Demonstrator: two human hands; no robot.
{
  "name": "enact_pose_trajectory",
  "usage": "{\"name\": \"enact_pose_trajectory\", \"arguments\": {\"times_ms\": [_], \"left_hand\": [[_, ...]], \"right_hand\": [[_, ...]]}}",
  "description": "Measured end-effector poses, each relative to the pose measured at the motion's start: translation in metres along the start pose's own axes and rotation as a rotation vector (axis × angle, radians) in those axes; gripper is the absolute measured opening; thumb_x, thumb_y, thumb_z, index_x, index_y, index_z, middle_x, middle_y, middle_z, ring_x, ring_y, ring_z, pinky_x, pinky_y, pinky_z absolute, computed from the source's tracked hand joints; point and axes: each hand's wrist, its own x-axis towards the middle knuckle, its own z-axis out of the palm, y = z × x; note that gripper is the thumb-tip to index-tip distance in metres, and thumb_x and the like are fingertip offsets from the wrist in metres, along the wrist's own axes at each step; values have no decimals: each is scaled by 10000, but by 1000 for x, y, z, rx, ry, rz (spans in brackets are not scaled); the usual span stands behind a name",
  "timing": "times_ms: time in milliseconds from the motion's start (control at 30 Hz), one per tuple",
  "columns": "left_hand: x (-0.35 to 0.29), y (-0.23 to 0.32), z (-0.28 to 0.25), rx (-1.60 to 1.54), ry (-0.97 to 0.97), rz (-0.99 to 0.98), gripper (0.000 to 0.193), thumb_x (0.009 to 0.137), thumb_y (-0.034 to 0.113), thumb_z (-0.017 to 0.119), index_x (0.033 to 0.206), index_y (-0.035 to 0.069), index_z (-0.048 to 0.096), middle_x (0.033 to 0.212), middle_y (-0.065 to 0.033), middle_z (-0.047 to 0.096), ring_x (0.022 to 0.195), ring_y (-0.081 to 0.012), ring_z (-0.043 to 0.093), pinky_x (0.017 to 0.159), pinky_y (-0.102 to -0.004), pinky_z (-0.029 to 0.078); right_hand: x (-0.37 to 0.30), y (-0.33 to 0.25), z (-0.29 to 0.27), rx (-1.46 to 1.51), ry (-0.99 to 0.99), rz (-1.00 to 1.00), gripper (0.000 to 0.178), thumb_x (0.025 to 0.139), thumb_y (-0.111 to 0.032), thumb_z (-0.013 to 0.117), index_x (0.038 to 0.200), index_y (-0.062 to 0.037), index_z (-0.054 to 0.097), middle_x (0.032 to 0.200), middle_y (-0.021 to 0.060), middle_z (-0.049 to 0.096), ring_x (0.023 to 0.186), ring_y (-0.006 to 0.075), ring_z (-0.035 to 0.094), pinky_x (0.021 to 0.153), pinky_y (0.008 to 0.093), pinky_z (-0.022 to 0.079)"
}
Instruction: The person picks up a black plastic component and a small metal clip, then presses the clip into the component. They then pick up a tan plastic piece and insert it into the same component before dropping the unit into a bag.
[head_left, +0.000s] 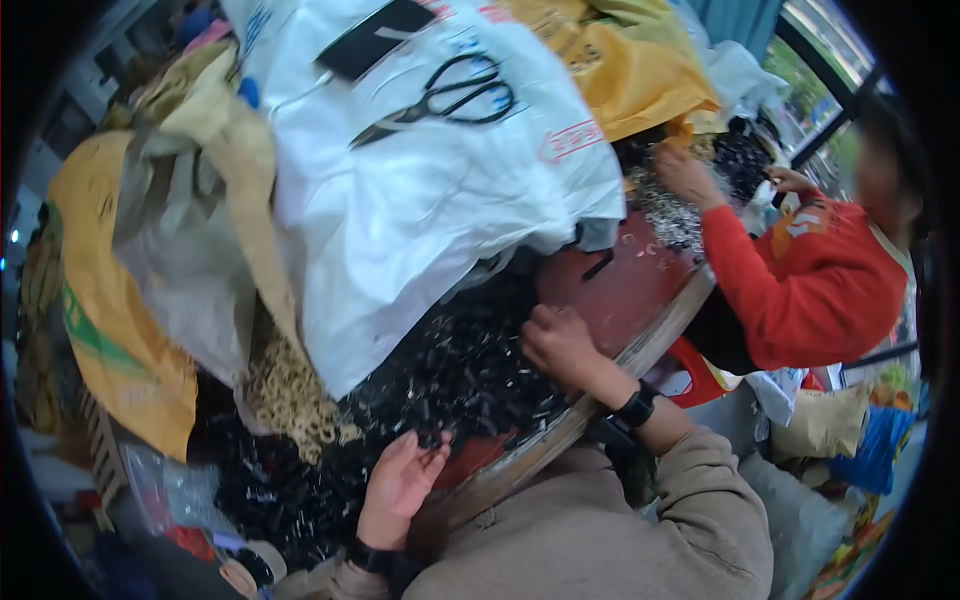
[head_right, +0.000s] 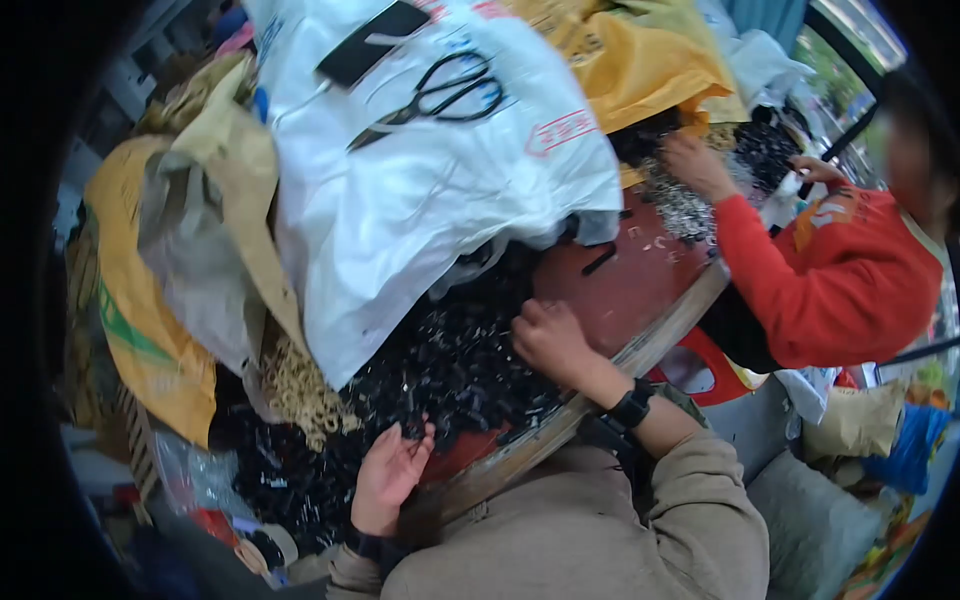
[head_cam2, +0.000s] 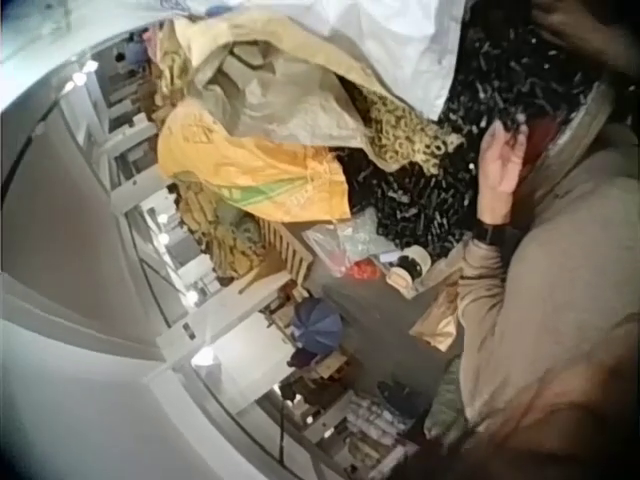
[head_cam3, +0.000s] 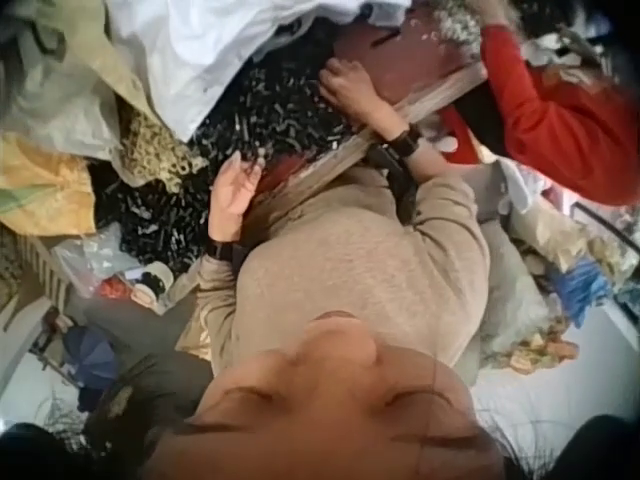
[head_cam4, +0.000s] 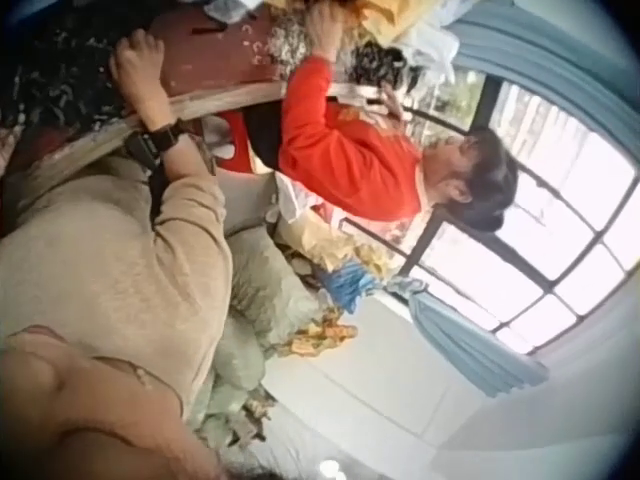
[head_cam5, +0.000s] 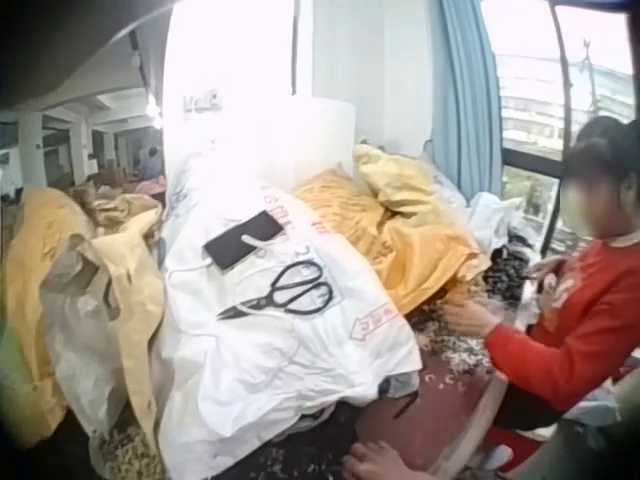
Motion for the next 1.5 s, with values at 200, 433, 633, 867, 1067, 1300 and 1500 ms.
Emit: {"name": "enact_pose_trajectory", "arguments": {"times_ms": [200, 433, 633, 867, 1067, 1300, 1500], "left_hand": [[-1, 1, -3, -14, -9, 12, 331, 882, 157, 435, 1109, -83, 440, 1001, -196, 549, 882, -249, 574, 768, -285, 502], [7, -5, 3, 2, -74, -2, 325, 882, 157, 439, 1106, -78, 445, 1009, -192, 554, 876, -241, 581, 766, -285, 500], [3, -5, -2, 2, -115, -3, 312, 882, 152, 443, 1099, -72, 459, 1025, -191, 555, 871, -231, 585, 763, -281, 499], [-1, -4, 0, 28, -97, 12, 297, 882, 151, 443, 1085, -63, 478, 1010, -187, 563, 863, -227, 586, 754, -285, 500], [-1, -3, 4, 69, -96, 11, 299, 882, 159, 441, 1085, -58, 479, 998, -181, 568, 854, -233, 585, 748, -293, 498], [1, -3, 9, 131, -81, 7, 274, 865, 162, 476, 1056, -33, 497, 983, -155, 578, 874, -230, 577, 759, -308, 494], [17, -7, 16, 241, -89, 129, 347, 861, 214, 483, 1105, -32, 458, 996, -144, 569, 915, -248, 561, 770, -340, 486]], "right_hand": [[3, -7, -3, 34, 26, -26, 156, 681, -189, 590, 764, -86, 507, 772, 89, 458, 726, 255, 505, 629, 354, 389], [-1, -8, -1, 158, 45, -65, 140, 693, -180, 594, 747, -97, 494, 757, 74, 462, 660, 251, 521, 598, 364, 406], [3, -9, 3, 115, 51, -54, 120, 713, -169, 588, 718, -85, 503, 739, 89, 468, 612, 273, 513, 550, 358, 418], [3, -12, -1, 144, 115, -20, 139, 734, -175, 575, 668, -85, 493, 677, 87, 468, 579, 269, 519, 540, 367, 422], [-1, -10, -15, 213, 112, 74, 123, 743, -166, 573, 684, -84, 503, 667, 95, 468, 588, 286, 520, 531, 376, 428], [3, -21, -16, 318, 126, 64, 113, 764, -171, 546, 732, -77, 493, 687, 100, 470, 597, 295, 519, 528, 382, 432], [2, -30, -17, 593, 144, 121, 167, 768, -194, 507, 686, -51, 480, 676, 116, 501, 593, 325, 524, 532, 411, 432]]}}
